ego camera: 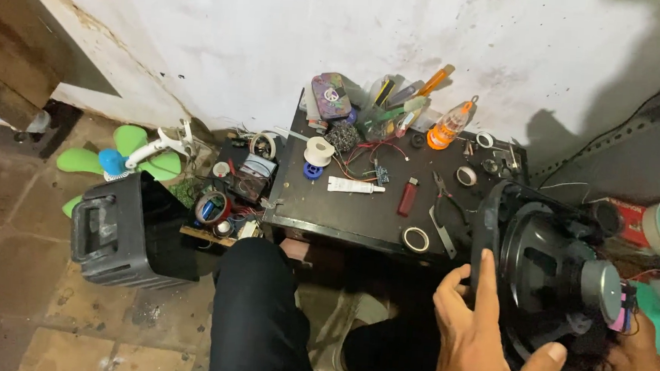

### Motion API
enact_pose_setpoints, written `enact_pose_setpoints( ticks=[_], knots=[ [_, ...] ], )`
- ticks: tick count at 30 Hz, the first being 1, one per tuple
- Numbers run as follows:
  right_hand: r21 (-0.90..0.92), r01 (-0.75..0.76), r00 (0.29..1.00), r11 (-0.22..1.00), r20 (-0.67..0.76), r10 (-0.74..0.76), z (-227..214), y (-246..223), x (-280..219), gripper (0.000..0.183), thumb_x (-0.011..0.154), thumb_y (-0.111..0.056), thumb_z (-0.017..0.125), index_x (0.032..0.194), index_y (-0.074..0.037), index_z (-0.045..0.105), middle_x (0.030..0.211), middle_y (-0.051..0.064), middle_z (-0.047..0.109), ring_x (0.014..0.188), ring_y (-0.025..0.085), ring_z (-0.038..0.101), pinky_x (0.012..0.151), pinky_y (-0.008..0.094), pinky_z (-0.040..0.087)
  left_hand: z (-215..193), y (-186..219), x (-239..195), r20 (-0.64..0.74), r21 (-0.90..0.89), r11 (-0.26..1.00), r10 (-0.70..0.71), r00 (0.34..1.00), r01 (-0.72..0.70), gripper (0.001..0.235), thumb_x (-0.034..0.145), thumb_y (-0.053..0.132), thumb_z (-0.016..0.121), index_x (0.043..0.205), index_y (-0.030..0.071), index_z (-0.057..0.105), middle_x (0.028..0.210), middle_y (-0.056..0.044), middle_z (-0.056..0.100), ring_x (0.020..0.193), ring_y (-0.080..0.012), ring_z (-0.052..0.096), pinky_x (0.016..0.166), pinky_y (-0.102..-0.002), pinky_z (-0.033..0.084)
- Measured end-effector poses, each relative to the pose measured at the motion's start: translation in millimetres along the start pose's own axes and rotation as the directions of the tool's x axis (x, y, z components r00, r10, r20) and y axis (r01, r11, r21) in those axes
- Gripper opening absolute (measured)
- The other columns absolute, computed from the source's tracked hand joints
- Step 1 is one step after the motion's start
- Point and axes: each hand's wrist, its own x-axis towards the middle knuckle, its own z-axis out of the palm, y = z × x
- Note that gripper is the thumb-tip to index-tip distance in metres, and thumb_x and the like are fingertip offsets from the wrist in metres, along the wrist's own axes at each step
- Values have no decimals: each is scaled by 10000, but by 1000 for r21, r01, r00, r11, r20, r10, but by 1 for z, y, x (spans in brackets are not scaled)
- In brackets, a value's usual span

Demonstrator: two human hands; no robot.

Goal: The person works on a portable speaker assembly, handling two cylindrical batteries and a small circuit board. They apply electrical tape to secure the batteries and wires, then use pliers to adjust connections on the board. The person continues to wrap tape around the battery pack and reposition components within the speaker housing.

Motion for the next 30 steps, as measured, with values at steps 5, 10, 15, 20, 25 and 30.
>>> enact_pose_setpoints(
  ticks=[5,10,15,20,25,30],
  knots=[
    [-31,-23,1000,999,-1,23,34,17,16,482,1136,-385,382,1460,-125,626,1312,293,682,1102,511,629,866,545,446,-8,-14,12,-52,-64,996,56,997,-59,1019,756,521,533,1642,106,249,1450,-193,232,1415,-360,315,1172,-434,257],
    [-44,-78,997,996,-11,77,118,45,22,408,1143,-321,449,1429,-126,665,1258,309,711,1034,522,658,825,540,457,-35,-79,78,-232,-95,985,117,966,-142,780,850,309,629,1582,154,408,1238,-81,357,1287,-222,418,1206,-356,253],
    [261,55,997,964,-66,-39,105,-122,5,447,1051,-135,486,1483,-129,603,1403,98,567,1258,262,512,1098,348,341,-112,-95,109,-245,-119,987,74,967,-106,758,910,522,519,1566,159,410,1478,-99,432,1434,-219,388,1227,-399,237],
    [868,-455,882,199,411,230,27,-372,-49,393,1074,-481,551,1209,-140,692,1084,58,725,901,212,691,759,361,563,-158,-61,104,-345,-416,894,13,939,-165,585,1009,357,398,1490,34,485,1603,-119,473,1519,-237,405,1258,-388,289],
    [949,-312,918,52,287,273,35,-415,-42,406,1019,-349,736,1010,56,699,862,231,671,720,333,713,652,560,603,-201,-93,108,-377,-641,747,-106,920,-177,592,1075,432,418,1504,39,526,1398,-291,606,1246,-383,624,1008,-496,538],
    [974,-227,938,-9,221,268,4,-450,-48,358,1027,-301,726,938,45,695,829,177,657,689,279,698,653,522,610,-155,-209,114,-354,144,989,26,935,27,351,981,141,599,1319,46,621,1157,-167,636,1102,-223,617,1020,-379,548]
  ],
)
